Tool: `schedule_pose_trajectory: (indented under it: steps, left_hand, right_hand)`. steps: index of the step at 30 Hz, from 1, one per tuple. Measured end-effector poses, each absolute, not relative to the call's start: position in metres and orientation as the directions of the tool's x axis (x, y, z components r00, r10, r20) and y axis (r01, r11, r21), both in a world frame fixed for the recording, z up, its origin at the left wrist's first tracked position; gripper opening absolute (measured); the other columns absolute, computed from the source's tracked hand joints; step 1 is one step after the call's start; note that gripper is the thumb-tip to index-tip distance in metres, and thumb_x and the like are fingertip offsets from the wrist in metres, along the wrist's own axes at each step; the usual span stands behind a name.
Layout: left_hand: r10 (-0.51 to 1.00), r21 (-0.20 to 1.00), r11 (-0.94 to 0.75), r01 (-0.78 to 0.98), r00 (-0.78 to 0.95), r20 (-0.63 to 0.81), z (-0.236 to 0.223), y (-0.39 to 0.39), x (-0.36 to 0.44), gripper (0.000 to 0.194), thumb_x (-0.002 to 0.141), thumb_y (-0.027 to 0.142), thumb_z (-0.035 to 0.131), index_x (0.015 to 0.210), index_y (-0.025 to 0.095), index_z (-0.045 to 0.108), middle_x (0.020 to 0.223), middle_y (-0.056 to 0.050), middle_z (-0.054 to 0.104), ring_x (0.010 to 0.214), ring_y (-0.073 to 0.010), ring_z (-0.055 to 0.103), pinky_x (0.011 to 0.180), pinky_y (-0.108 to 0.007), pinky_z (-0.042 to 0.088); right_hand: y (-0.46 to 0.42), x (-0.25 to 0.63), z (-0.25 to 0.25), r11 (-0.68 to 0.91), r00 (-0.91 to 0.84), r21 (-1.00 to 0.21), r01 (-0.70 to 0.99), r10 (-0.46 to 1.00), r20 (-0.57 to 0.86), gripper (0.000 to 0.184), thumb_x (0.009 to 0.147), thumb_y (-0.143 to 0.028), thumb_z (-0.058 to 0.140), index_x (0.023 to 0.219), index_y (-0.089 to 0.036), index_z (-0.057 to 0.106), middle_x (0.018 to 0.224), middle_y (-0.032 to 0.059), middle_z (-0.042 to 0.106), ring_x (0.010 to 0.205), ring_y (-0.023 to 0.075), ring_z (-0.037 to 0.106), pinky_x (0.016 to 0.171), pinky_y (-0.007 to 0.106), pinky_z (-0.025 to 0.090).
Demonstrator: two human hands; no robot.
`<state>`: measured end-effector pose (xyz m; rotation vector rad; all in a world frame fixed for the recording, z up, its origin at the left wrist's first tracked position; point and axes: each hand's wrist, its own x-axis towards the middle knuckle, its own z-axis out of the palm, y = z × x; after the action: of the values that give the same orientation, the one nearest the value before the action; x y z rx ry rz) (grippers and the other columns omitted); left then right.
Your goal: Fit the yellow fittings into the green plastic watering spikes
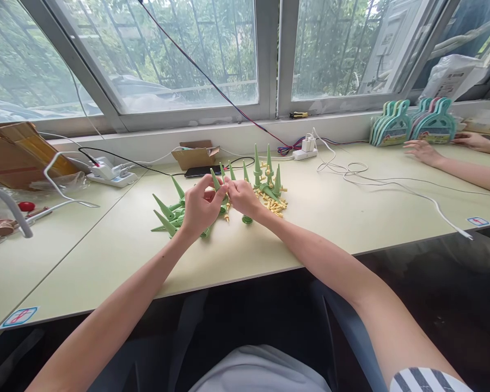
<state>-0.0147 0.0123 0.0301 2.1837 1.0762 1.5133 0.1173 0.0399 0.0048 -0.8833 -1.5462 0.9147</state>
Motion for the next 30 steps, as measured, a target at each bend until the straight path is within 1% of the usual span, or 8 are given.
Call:
schedule_pose_trajectory:
  steps: [4,9,15,21,26,30]
  left_hand:
    - [0.689,0.575,-0.700,0.424,0.187,0.700,0.0294,0.0130,-0.0150,0.020,0.087,0.030,0.060,0.076,0.020,0.046,0.081,0.001,0.062,0.040,-0.0022,0.036,0.041,-0.021,0.028]
    - [0.688,0.572,-0.701,0.427,0.195,0.699,0.0296,0.0125,-0.0146,0.025,0.087,0.030,0.060,0.073,0.020,0.042,0.080,0.001,0.062,0.041,-0.0023,0.033,0.041,-0.021,0.025]
    - [0.686,0.568,-0.702,0.429,0.194,0.701,0.0296,0.0126,-0.0149,0.028,0.086,0.031,0.061,0.071,0.019,0.040,0.074,0.002,0.056,0.041,-0.0025,0.030,0.041,-0.021,0.024]
    - [0.685,0.565,-0.703,0.432,0.199,0.701,0.0297,0.0118,-0.0147,0.027,0.087,0.033,0.060,0.070,0.019,0.043,0.074,0.002,0.055,0.043,-0.0033,0.029,0.041,-0.021,0.025]
    - [0.672,0.542,-0.713,0.444,0.212,0.710,0.0310,0.0106,-0.0139,0.027,0.086,0.029,0.058,0.067,0.019,0.042,0.065,0.003,0.046,0.045,-0.0052,0.029,0.042,-0.021,0.025]
    - [0.656,0.512,-0.723,0.464,0.231,0.718,0.0302,0.0115,-0.0143,0.023,0.086,0.027,0.058,0.069,0.020,0.045,0.064,0.004,0.043,0.046,-0.0064,0.031,0.045,-0.022,0.028]
  right_hand:
    - [0.0391,0.1174,0.0055,0.430,-0.149,-0.898,0.091,0.898,0.415,0.061,0.089,-0.072,0.042,0.055,-0.022,0.034,0.042,-0.0048,0.035,0.039,0.0076,0.036,0.039,0.023,0.029]
    - [0.0373,0.1177,0.0070,0.432,-0.150,-0.894,0.118,0.898,0.414,0.062,0.090,-0.070,0.041,0.053,-0.022,0.033,0.041,-0.0042,0.037,0.039,0.0074,0.036,0.039,0.022,0.028]
    - [0.0382,0.1174,0.0051,0.448,-0.144,-0.881,0.149,0.892,0.429,0.062,0.092,-0.069,0.039,0.053,-0.021,0.035,0.042,-0.0035,0.039,0.039,0.0074,0.037,0.040,0.022,0.028]
    - [0.0401,0.1171,0.0030,0.459,-0.152,-0.870,0.182,0.887,0.437,0.059,0.094,-0.063,0.039,0.053,-0.021,0.036,0.043,-0.0035,0.038,0.039,0.0076,0.035,0.040,0.022,0.027]
    - [0.0373,0.1169,0.0060,0.472,-0.165,-0.857,0.206,0.880,0.445,0.054,0.095,-0.055,0.040,0.054,-0.021,0.033,0.043,-0.0041,0.036,0.040,0.0074,0.033,0.040,0.022,0.026]
    - [0.0369,0.1169,0.0069,0.465,-0.164,-0.860,0.208,0.884,0.438,0.055,0.095,-0.057,0.039,0.054,-0.022,0.032,0.043,-0.0042,0.034,0.040,0.0074,0.032,0.040,0.022,0.026]
